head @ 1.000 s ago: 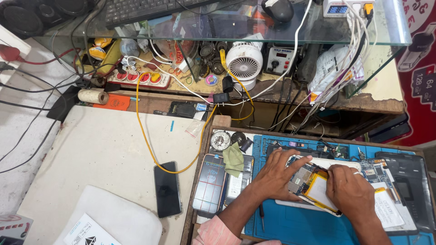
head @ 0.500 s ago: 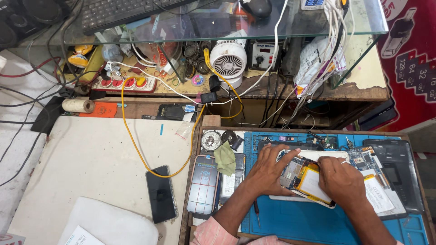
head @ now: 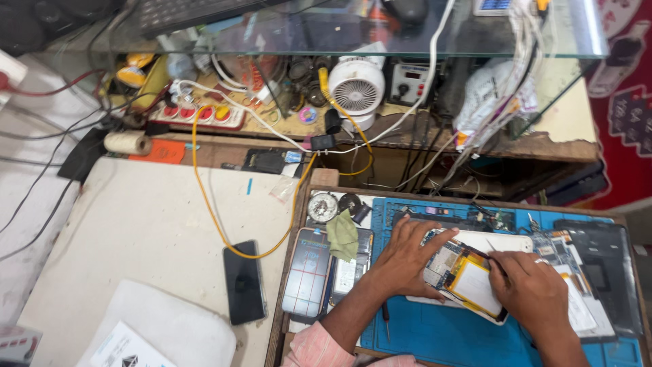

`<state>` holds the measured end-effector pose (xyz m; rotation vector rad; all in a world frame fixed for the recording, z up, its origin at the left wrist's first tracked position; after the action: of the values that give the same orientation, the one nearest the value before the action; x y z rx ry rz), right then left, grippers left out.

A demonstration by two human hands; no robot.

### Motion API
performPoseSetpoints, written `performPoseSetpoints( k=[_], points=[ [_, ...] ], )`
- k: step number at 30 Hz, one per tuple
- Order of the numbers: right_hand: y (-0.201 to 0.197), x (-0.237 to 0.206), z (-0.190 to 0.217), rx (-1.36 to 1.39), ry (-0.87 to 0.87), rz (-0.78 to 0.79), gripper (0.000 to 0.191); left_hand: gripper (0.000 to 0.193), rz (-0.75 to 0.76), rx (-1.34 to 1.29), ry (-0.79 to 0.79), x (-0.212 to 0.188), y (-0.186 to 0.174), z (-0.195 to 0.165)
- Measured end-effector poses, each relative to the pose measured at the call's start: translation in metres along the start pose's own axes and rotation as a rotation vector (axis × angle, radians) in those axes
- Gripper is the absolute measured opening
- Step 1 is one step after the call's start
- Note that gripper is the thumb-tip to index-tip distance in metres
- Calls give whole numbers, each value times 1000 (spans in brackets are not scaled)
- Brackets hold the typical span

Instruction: The person disassembles a white smartphone, removes the back cover, and manipulates internal components including the battery and motherboard. They use a metal spudger to pry parts and connect a charging cable to test the device. The person also uses a computer mouse briefly before continuing to adjust the phone's internal parts.

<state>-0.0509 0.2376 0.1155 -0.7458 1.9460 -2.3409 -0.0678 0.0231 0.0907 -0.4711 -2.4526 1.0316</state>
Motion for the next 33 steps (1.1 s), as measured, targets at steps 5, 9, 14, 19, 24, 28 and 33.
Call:
performPoseSetpoints(
  k=[5, 9, 14, 19, 24, 28, 33],
  points=[
    [4, -4, -2, 12, 59, 11, 14, 133, -31, 6, 15, -3, -4, -2],
    [9, -5, -5, -5, 90, 32, 18, 133, -60, 25, 14, -3, -2, -2],
    [16, -5, -11, -58, 142, 99, 17, 134, -64, 35, 12, -2, 4, 2],
    [20, -7, -11, -141, 86, 89, 17, 134, -68, 48, 13, -2, 7, 4],
    [24, -9, -14, -167, 97, 147, 16, 134, -64, 39, 13, -3, 5, 3],
    [20, -7, -8, -188, 56, 94, 13, 136, -56, 24, 6, -2, -3, -2],
    [6, -7, 3, -54, 23, -51, 8, 126, 15, -8, -55, 1, -7, -10]
  ],
)
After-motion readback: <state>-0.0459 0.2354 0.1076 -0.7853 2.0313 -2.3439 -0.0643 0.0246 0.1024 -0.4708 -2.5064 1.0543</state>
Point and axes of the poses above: each hand's wrist, its own x-axis towards the middle knuckle, its own y-axis out of the palm, z = x × y, the point moved 5 cm from there along x, towards the middle knuckle, and after that the axes turned 4 degrees about -y, right-handed, at the moved point
